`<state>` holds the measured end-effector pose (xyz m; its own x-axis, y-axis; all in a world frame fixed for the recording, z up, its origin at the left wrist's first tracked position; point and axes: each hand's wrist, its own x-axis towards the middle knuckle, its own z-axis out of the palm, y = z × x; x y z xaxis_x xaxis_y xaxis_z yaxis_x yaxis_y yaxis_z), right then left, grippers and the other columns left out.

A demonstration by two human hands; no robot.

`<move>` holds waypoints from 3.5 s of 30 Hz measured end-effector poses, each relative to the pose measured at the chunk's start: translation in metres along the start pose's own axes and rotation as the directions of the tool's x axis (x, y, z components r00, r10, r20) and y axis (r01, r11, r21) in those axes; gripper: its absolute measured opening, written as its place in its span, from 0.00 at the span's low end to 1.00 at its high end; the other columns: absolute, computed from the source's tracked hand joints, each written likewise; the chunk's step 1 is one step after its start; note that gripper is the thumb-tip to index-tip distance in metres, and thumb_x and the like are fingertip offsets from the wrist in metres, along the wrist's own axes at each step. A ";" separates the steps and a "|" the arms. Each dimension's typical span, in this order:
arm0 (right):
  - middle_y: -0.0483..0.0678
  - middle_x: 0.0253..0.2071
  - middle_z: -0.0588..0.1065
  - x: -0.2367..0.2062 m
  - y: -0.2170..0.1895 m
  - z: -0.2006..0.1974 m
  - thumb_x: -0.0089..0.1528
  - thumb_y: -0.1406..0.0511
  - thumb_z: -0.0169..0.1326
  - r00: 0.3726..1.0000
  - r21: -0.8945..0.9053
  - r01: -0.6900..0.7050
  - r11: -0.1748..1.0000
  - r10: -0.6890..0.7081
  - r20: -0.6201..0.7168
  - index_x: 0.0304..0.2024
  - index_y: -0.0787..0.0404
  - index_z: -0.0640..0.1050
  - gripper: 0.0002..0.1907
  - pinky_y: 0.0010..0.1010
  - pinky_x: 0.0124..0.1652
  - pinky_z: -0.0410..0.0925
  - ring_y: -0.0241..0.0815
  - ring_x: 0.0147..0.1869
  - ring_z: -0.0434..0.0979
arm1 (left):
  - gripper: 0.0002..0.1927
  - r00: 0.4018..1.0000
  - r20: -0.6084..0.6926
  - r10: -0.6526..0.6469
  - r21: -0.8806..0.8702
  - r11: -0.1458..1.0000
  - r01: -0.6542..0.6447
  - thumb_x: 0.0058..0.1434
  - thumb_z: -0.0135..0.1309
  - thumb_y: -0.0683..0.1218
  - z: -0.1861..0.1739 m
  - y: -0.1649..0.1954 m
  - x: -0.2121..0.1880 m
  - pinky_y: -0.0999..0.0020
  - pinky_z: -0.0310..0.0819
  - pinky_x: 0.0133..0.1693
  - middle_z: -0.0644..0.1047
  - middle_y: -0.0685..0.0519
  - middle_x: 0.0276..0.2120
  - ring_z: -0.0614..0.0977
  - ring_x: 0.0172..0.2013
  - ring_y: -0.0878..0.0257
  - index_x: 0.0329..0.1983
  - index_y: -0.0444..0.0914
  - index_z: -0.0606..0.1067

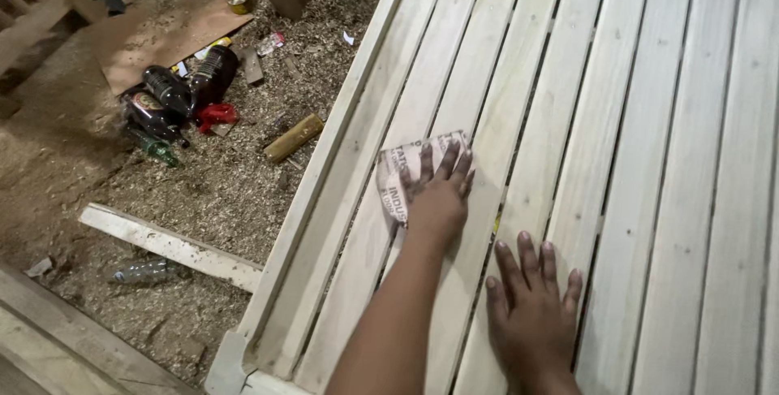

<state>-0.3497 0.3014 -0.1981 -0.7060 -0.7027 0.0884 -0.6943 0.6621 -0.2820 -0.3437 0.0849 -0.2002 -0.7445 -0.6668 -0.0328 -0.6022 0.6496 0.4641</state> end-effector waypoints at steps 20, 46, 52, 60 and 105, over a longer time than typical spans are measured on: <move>0.40 0.77 0.54 -0.003 -0.001 0.002 0.66 0.47 0.38 1.000 -0.041 -0.025 0.999 0.025 0.011 0.71 0.36 0.64 0.29 0.57 0.73 0.36 0.45 0.81 0.46 | 0.28 0.985 0.098 0.144 0.020 0.989 -0.146 0.71 0.38 0.58 -0.021 -0.020 -0.046 0.31 0.29 0.67 0.49 0.59 0.77 0.43 0.76 0.47 0.74 0.58 0.57; 0.41 0.78 0.49 -0.027 0.090 -0.022 0.66 0.44 0.36 0.990 -0.158 0.141 0.977 -0.137 0.035 0.72 0.37 0.59 0.32 0.58 0.69 0.34 0.47 0.79 0.42 | 0.32 0.977 -0.179 0.119 0.222 0.972 -0.078 0.67 0.42 0.59 0.016 0.038 -0.250 0.30 0.24 0.64 0.49 0.54 0.76 0.45 0.74 0.44 0.75 0.52 0.57; 0.40 0.79 0.50 -0.035 0.102 -0.008 0.67 0.43 0.35 0.999 -0.112 0.039 0.993 -0.037 0.017 0.74 0.39 0.58 0.33 0.57 0.72 0.34 0.47 0.82 0.42 | 0.31 1.000 0.003 0.015 0.024 1.000 -0.015 0.70 0.40 0.55 0.025 0.048 -0.140 0.28 0.22 0.65 0.48 0.52 0.77 0.42 0.75 0.44 0.77 0.50 0.55; 0.47 0.78 0.51 -0.030 0.095 -0.010 0.64 0.42 0.39 0.999 -0.057 0.009 0.998 -0.011 -0.035 0.74 0.56 0.57 0.42 0.55 0.72 0.34 0.47 0.81 0.43 | 0.31 0.999 -0.024 -0.034 0.137 0.990 0.037 0.69 0.40 0.59 0.015 0.071 -0.248 0.31 0.24 0.65 0.49 0.56 0.77 0.44 0.75 0.48 0.76 0.54 0.56; 0.49 0.79 0.51 -0.035 0.104 -0.003 0.70 0.48 0.34 0.992 -0.048 0.118 0.992 -0.120 -0.028 0.76 0.50 0.58 0.33 0.62 0.72 0.35 0.55 0.82 0.42 | 0.28 0.976 0.211 -0.050 0.140 0.990 0.021 0.70 0.42 0.59 -0.024 0.010 -0.163 0.29 0.27 0.67 0.46 0.60 0.78 0.40 0.77 0.50 0.74 0.64 0.57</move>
<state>-0.3978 0.3958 -0.2273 -0.6214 -0.7694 0.1479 -0.7788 0.5861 -0.2234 -0.2212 0.1914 -0.1694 -0.7574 -0.6064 -0.2419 -0.6518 0.6805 0.3349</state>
